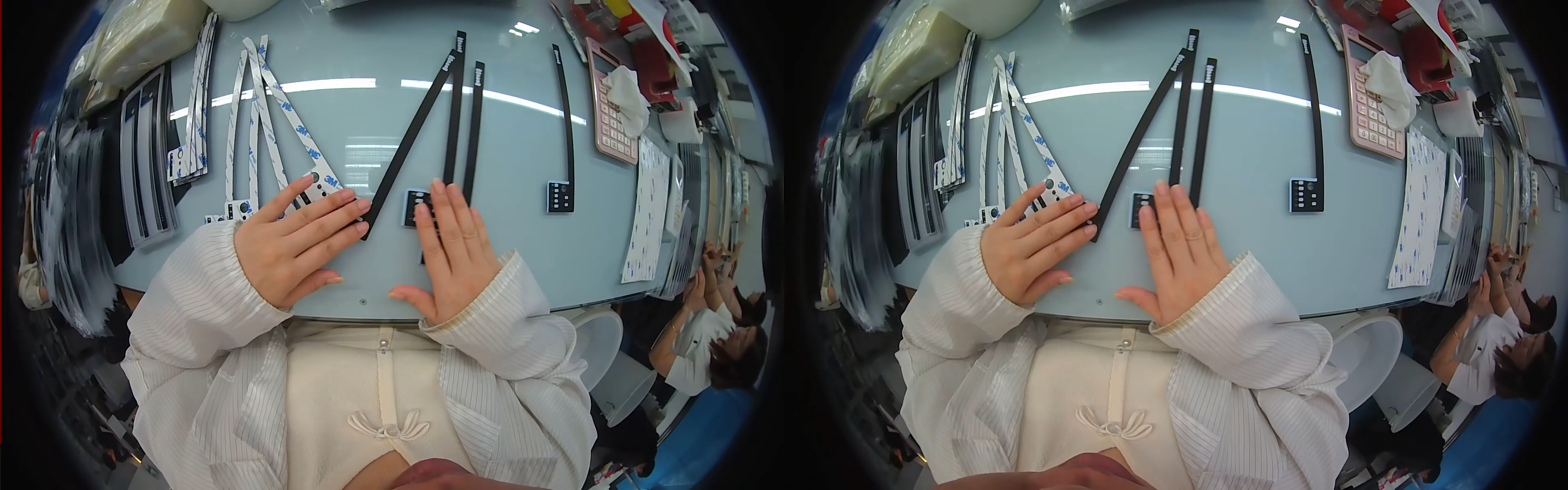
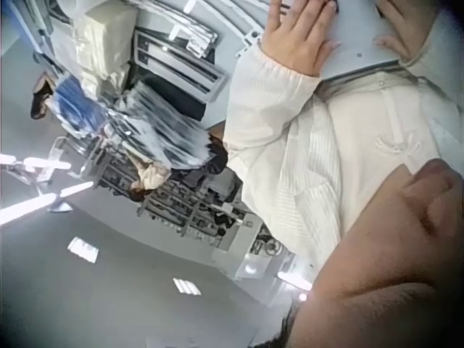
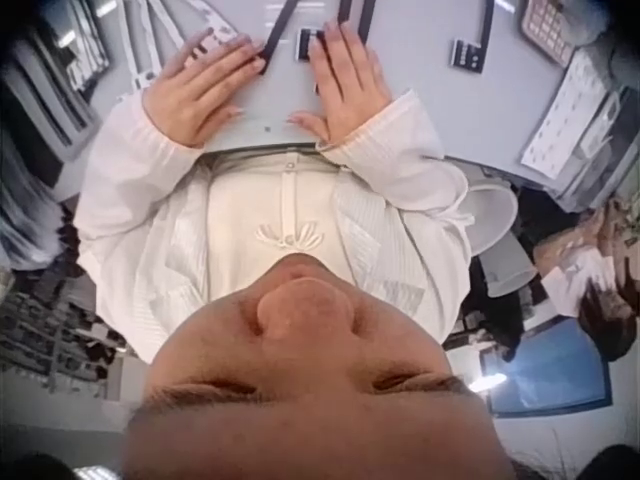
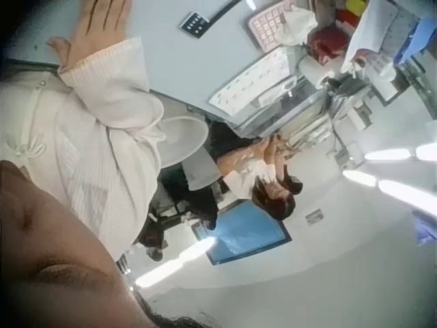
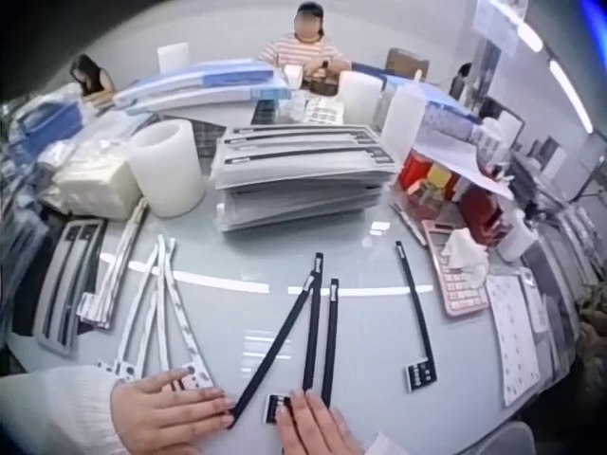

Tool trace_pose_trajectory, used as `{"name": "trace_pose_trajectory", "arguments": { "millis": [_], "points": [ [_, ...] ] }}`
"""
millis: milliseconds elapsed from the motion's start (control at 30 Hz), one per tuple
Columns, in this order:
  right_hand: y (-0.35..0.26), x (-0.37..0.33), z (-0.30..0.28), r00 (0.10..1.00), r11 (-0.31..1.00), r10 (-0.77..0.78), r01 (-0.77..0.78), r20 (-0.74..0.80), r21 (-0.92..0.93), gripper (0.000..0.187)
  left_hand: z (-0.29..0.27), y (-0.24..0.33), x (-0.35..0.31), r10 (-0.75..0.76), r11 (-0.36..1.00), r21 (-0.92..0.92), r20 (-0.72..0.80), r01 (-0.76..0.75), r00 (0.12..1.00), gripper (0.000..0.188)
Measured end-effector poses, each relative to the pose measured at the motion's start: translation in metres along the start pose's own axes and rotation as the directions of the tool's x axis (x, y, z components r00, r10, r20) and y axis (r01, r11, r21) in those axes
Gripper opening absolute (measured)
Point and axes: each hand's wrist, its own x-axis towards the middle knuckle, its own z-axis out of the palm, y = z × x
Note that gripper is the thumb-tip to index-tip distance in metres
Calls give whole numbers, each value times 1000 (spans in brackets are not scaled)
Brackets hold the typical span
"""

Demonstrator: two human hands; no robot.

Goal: Applying adhesive strips to small electronic components at a workbench.

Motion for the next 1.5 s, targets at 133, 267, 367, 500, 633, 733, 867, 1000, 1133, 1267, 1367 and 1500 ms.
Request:
{"name": "trace_pose_trajectory", "arguments": {
  "millis": [133,267,367,500,633,733,867,1000,1133,1267,1367,1500],
  "points": [
    [-14,7,10,1000,999,-1,1,-11,35,99,1,5,2,-36,998,-56,-24,34,999,55],
    [-13,5,9,998,998,0,3,-59,61,102,-2,-2,-6,-195,981,-14,-93,194,976,60],
    [-6,-2,3,995,997,43,-38,-91,64,101,0,-7,-21,-236,971,-65,-93,231,967,56],
    [7,-12,-2,997,996,68,-69,-33,-55,93,2,-12,-40,-199,980,-14,-94,199,975,49],
    [19,-13,-10,998,999,39,-40,-40,-22,76,-3,-5,-34,-198,979,13,-158,203,967,47],
    [23,-5,-20,1000,995,14,-12,15,-101,69,0,-6,-18,-108,994,-52,-166,101,980,49],
    [31,-10,-22,1000,990,12,-15,-23,-141,64,8,1,-3,-10,1000,-12,-94,9,996,57],
    [20,-4,-14,995,986,-87,80,-42,-146,57,10,13,1,-114,993,23,-90,116,989,64],
    [15,0,-3,992,975,-122,115,-27,-190,60,10,16,5,-129,991,29,-117,134,985,64],
    [20,-1,-10,990,968,-137,128,-26,-217,60,9,18,6,-152,988,-9,-134,152,979,64],
    [40,-15,-28,968,984,30,-73,-248,-164,56,11,17,8,-152,988,-6,-129,152,980,65],
    [80,-42,-32,863,939,231,-318,-450,-128,50,7,20,10,-161,987,-35,-143,158,976,66]
  ]
}}
